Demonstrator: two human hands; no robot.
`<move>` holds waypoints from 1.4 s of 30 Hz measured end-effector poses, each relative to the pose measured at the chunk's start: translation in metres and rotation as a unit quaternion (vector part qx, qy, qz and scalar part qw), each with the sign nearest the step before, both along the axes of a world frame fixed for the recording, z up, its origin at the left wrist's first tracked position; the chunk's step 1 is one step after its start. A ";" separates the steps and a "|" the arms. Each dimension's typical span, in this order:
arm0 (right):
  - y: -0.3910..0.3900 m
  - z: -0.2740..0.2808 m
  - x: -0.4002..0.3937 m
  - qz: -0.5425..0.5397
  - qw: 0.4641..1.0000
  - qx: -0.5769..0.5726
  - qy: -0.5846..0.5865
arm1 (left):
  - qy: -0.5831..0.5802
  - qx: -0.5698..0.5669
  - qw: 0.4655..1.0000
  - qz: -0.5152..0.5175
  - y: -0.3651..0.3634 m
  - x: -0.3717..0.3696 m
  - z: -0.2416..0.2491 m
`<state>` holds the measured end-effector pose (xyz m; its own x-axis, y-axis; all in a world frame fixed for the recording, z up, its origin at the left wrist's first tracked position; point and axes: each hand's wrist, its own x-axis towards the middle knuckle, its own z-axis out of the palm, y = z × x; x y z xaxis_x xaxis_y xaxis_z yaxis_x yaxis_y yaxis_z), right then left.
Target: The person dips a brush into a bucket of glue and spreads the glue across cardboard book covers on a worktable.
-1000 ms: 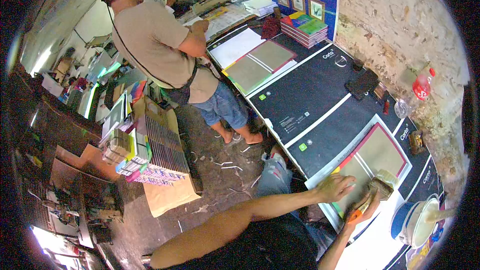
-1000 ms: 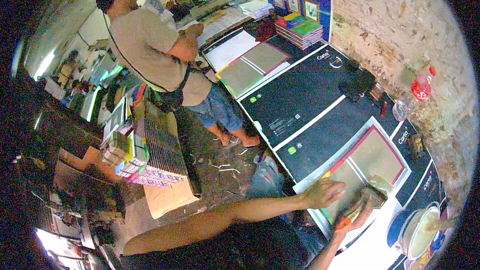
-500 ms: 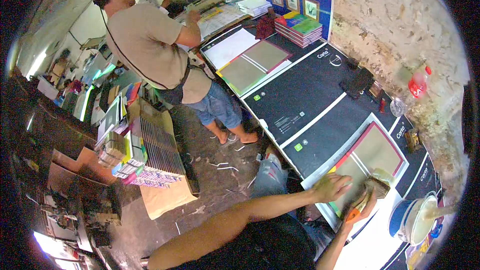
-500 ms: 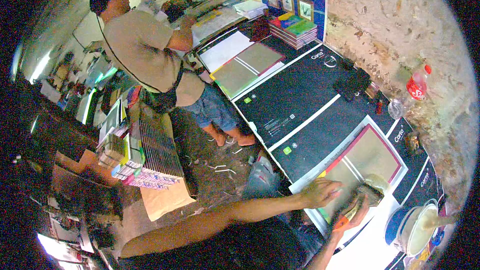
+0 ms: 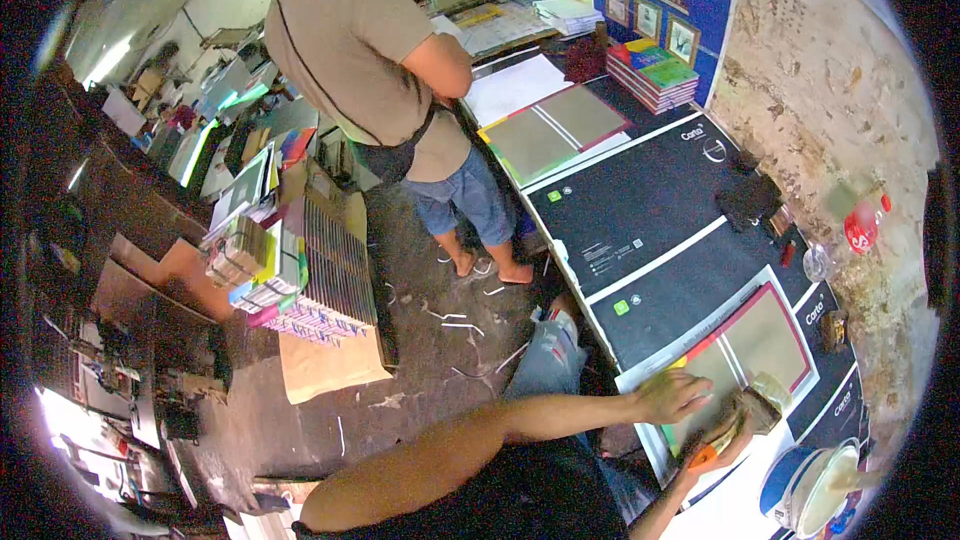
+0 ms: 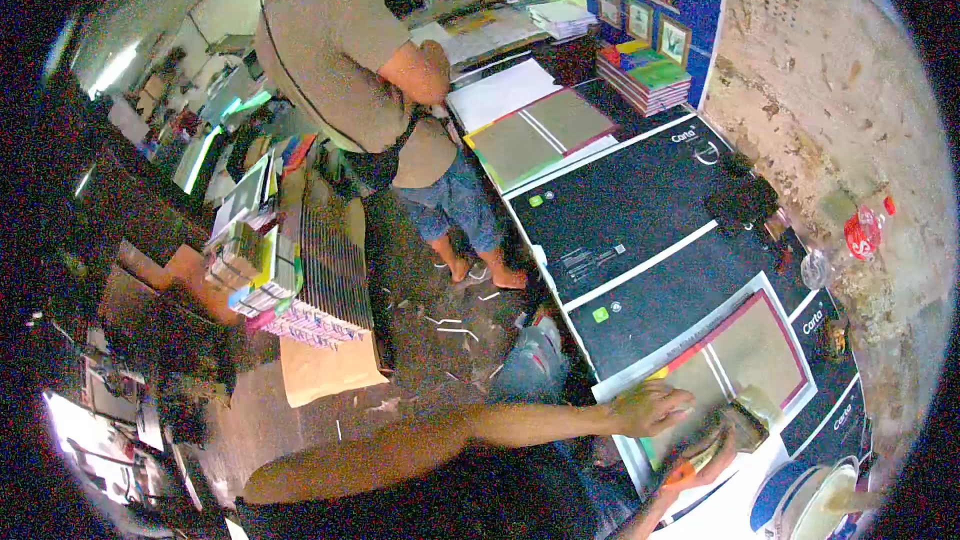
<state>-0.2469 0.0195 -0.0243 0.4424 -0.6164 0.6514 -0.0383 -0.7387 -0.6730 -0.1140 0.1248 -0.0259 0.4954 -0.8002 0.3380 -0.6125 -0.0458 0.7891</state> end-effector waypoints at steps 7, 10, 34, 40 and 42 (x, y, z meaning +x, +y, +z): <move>0.000 -0.010 0.002 -0.046 0.999 0.016 -0.022 | -0.071 -0.110 0.990 0.046 -0.008 -0.002 -0.013; -0.003 -0.013 0.001 -0.067 0.997 0.041 -0.023 | -0.047 -0.063 0.996 0.039 -0.006 -0.002 -0.010; -0.189 0.261 -0.175 -0.248 0.958 -0.126 0.061 | -0.036 -0.045 0.998 0.022 -0.014 -0.002 -0.013; -0.199 0.250 -0.192 -0.283 0.936 0.016 0.209 | -0.038 -0.055 0.998 0.017 -0.015 -0.007 -0.005; -0.204 0.241 -0.197 -0.272 0.938 0.075 0.201 | -0.039 -0.052 0.998 0.013 -0.018 -0.007 -0.002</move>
<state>-0.4437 -0.1846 0.2168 0.2270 -0.8940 0.3863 -0.6552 -0.4337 -0.6185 -0.1212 0.1071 -0.0275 0.4845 -0.7460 0.4569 -0.6719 0.0171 0.7404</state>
